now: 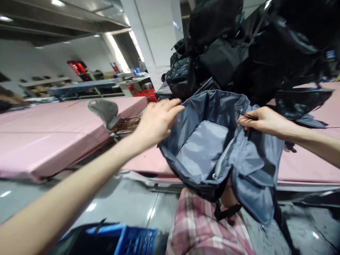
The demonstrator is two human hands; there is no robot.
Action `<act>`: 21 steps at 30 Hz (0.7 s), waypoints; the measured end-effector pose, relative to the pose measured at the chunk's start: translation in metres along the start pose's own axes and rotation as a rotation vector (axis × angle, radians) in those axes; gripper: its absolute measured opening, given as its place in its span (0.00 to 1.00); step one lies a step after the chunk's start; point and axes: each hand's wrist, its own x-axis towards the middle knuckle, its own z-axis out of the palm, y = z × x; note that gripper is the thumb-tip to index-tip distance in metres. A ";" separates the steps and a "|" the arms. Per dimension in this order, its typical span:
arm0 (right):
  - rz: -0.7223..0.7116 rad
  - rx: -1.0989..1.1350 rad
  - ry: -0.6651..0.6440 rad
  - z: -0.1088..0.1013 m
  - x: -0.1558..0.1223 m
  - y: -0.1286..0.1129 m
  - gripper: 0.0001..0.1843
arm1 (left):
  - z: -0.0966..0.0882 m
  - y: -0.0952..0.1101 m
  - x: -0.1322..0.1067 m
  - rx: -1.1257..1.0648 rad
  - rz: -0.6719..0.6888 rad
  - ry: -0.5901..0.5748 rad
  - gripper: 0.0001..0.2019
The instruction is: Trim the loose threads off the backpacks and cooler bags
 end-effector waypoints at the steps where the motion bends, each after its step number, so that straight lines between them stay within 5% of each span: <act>1: -0.033 0.092 -0.064 0.001 0.001 0.002 0.16 | 0.001 0.020 0.001 -0.099 0.033 0.029 0.17; 4: -0.091 0.129 -0.117 -0.008 0.008 0.012 0.17 | -0.002 0.075 -0.013 -0.178 0.055 -0.088 0.19; 7: -0.172 -0.039 -0.009 -0.024 0.021 0.027 0.17 | -0.008 0.099 -0.037 -0.285 0.119 -0.215 0.16; 11: -0.238 -0.066 -0.080 -0.035 0.036 0.050 0.16 | -0.009 0.101 -0.062 -0.306 0.276 -0.036 0.17; 15: -0.098 -0.116 0.032 -0.034 0.034 0.052 0.13 | 0.002 0.067 -0.067 -0.132 0.230 0.077 0.14; 21: -0.152 -0.223 0.038 -0.020 0.014 0.010 0.12 | 0.006 -0.035 -0.039 0.123 -0.136 0.030 0.10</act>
